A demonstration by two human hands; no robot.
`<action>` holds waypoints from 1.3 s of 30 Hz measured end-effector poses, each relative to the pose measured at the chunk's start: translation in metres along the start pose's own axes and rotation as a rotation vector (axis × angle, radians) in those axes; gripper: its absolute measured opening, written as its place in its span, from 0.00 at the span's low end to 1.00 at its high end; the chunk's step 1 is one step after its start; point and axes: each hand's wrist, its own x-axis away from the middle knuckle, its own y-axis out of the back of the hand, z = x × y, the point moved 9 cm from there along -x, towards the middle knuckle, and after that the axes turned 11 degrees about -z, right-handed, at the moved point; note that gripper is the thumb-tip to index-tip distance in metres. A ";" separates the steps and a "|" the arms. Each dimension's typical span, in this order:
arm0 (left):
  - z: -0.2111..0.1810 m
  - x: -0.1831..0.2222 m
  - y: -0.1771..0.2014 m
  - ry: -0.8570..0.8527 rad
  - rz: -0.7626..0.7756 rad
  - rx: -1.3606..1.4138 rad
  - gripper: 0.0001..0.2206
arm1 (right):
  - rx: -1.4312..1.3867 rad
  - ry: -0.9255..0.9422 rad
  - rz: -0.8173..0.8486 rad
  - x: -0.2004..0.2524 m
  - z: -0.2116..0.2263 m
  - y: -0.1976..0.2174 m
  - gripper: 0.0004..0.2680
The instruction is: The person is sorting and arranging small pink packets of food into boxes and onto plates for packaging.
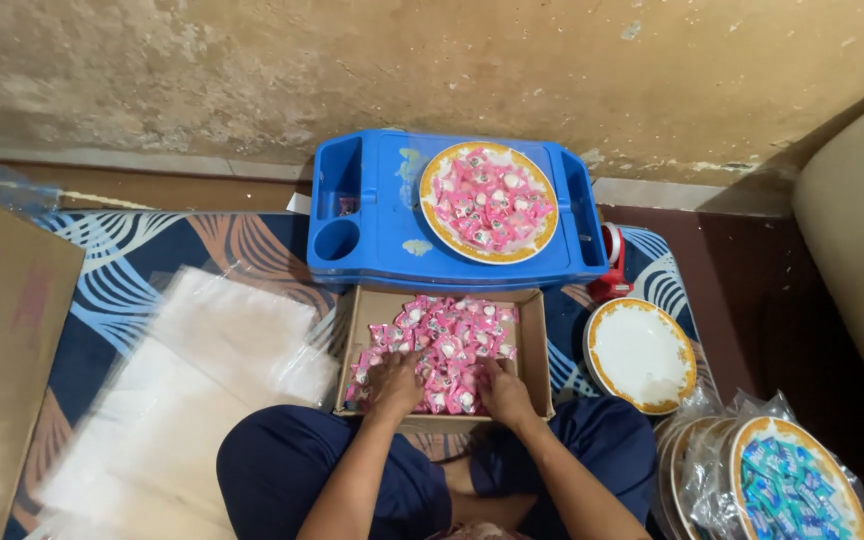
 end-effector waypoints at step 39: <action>-0.164 -0.013 0.329 -0.194 -0.553 0.863 0.18 | -1.341 -0.046 -0.362 -0.043 0.123 0.301 0.24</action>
